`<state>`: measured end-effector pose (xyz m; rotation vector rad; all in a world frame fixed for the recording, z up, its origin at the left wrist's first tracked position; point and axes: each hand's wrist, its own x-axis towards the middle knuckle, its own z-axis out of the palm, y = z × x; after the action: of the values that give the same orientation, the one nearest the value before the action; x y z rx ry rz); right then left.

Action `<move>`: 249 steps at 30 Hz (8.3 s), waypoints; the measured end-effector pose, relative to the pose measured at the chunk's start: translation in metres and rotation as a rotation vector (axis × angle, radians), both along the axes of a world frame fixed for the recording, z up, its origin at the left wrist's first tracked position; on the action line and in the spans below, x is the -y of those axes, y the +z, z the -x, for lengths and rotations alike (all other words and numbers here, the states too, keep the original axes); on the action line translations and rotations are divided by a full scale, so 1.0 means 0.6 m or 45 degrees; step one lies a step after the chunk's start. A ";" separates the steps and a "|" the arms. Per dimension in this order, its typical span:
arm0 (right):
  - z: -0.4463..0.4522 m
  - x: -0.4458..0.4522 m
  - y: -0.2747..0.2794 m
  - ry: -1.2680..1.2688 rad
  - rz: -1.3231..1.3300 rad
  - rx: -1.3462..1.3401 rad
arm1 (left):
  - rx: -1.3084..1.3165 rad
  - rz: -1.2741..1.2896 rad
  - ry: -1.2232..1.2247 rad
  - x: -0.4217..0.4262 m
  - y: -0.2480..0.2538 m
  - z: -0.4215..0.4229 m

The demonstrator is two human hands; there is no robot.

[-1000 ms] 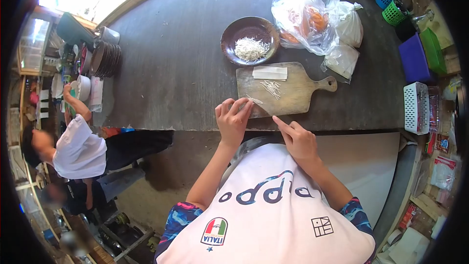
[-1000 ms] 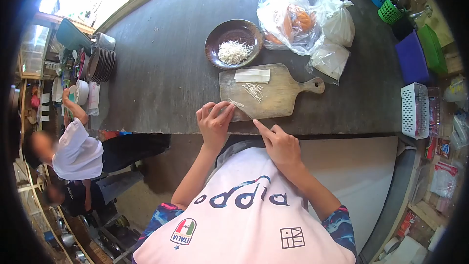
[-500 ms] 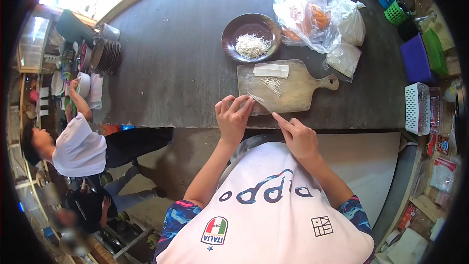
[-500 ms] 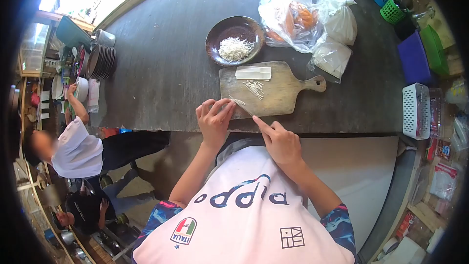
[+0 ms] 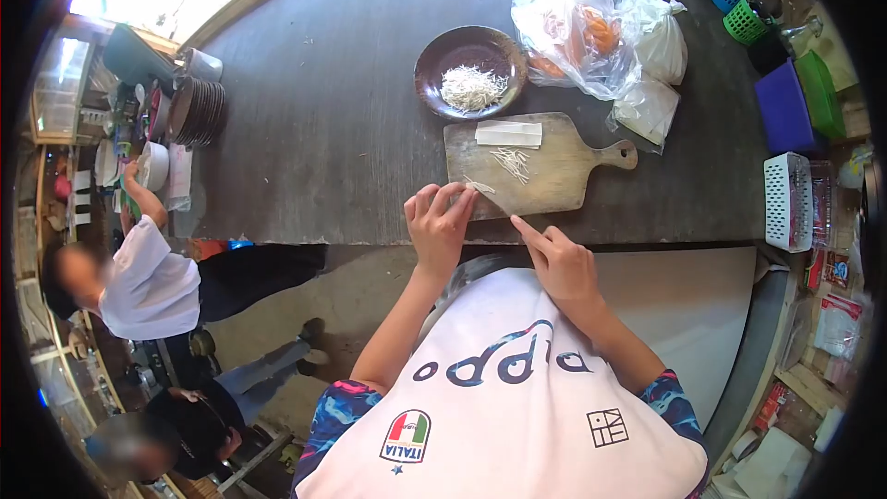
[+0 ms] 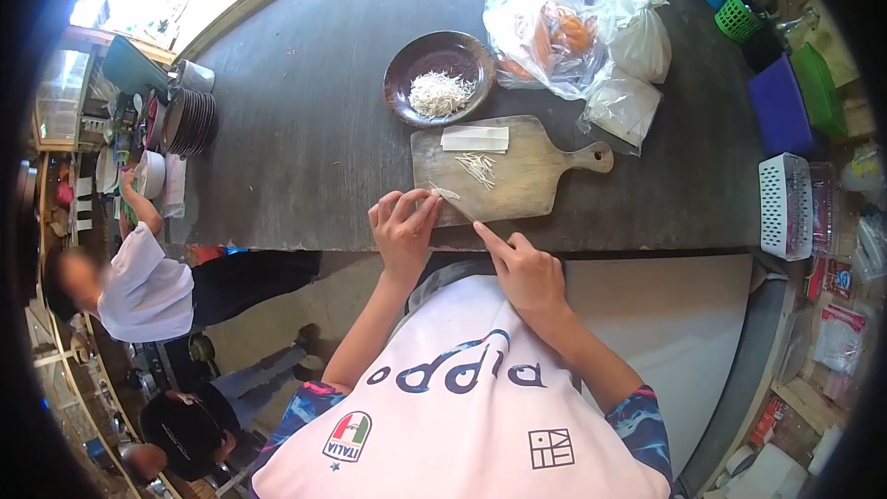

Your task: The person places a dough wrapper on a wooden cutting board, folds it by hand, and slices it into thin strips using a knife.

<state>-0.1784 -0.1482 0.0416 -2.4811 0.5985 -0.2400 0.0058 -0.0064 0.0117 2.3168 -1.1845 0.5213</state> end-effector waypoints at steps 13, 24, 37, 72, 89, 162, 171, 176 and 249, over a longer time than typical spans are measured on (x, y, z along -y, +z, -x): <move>-0.008 0.003 -0.004 0.039 0.021 0.008 | 0.022 -0.018 0.019 0.001 -0.001 0.003; -0.047 -0.005 -0.011 0.040 0.034 0.024 | 0.030 -0.043 0.009 0.000 0.005 0.004; -0.037 -0.007 -0.003 0.017 -0.003 0.032 | -0.005 -0.014 0.041 -0.005 0.000 0.008; -0.041 -0.005 -0.005 0.039 0.033 0.032 | 0.001 0.000 0.105 0.000 0.002 0.012; -0.042 -0.007 -0.003 0.050 0.005 -0.040 | -0.085 0.056 0.113 -0.003 0.002 0.013; 0.004 0.004 0.008 0.065 0.020 0.009 | -0.106 0.075 0.142 0.002 0.003 0.012; -0.025 -0.013 -0.015 0.068 0.048 -0.014 | -0.208 0.099 0.141 -0.007 0.001 0.009; 0.008 -0.003 0.005 0.064 0.001 -0.073 | -0.249 0.116 0.140 -0.003 0.006 0.009; 0.035 0.004 0.029 -0.021 -0.548 0.020 | -0.559 0.211 0.103 -0.010 0.000 0.006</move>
<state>-0.1995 -0.1505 0.0589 -2.0586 0.5942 -0.1209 0.0023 -0.0003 0.0116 2.1908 -0.8102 0.1179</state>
